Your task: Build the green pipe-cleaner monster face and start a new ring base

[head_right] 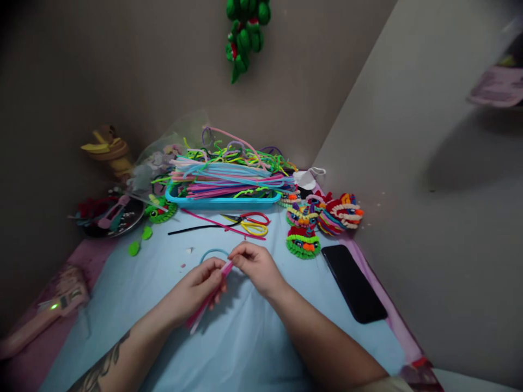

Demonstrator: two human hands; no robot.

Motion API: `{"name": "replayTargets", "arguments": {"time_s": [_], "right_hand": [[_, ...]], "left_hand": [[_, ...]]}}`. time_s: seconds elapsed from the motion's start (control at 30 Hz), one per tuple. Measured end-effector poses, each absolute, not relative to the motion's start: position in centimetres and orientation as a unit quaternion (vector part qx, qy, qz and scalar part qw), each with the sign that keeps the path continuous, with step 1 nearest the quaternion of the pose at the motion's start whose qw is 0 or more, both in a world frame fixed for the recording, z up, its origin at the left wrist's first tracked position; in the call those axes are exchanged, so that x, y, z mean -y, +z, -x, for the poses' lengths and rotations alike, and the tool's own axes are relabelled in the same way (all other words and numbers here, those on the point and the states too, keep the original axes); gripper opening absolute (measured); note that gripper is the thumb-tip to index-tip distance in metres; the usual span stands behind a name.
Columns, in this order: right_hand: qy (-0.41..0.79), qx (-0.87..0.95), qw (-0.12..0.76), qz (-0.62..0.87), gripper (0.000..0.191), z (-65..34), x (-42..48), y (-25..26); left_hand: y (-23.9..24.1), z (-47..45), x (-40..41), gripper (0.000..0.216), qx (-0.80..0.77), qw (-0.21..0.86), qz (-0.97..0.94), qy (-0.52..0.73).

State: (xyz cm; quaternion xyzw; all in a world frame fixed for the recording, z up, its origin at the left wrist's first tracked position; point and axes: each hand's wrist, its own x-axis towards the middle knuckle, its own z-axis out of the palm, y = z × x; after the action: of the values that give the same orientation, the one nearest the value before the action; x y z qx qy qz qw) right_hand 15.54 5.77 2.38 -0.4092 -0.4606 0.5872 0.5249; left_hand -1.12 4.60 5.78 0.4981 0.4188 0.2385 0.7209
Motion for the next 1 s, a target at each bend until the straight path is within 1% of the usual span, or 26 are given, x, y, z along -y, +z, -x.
{"name": "replayTargets", "arguments": {"time_s": [0.2,0.37,0.53,0.7,0.83,0.9,1.0], "right_hand": [[0.575,0.425,0.548,0.433,0.015,-15.5,-5.8,2.4],[0.548,0.454,0.537,0.452,0.017,-15.4,-5.7,3.5],[0.53,0.484,0.514,0.47,0.02,-15.4,-5.7,4.0],[0.526,0.503,0.517,0.45,0.016,-15.4,-5.8,3.4],[0.552,0.479,0.524,0.438,0.017,-15.4,-6.0,3.0],[0.571,0.48,0.513,0.425,0.018,-15.5,-6.0,2.9],[0.575,0.509,0.496,0.405,0.013,-15.8,-6.1,2.8]], "left_hand": [[5.1,1.1,-4.8,0.036,-0.459,0.661,-0.538,0.252],[4.9,1.2,-4.9,0.036,-0.458,0.647,-0.554,0.254],[5.3,0.9,-4.7,0.038,-0.444,0.7,-0.492,0.268],[5.3,1.0,-4.6,0.039,-0.412,0.758,-0.431,0.264],[5.1,1.2,-4.6,0.038,-0.401,0.775,-0.415,0.258],[5.1,1.2,-4.6,0.037,-0.402,0.779,-0.408,0.256],[5.2,1.2,-4.6,0.037,-0.393,0.791,-0.398,0.247]]}}
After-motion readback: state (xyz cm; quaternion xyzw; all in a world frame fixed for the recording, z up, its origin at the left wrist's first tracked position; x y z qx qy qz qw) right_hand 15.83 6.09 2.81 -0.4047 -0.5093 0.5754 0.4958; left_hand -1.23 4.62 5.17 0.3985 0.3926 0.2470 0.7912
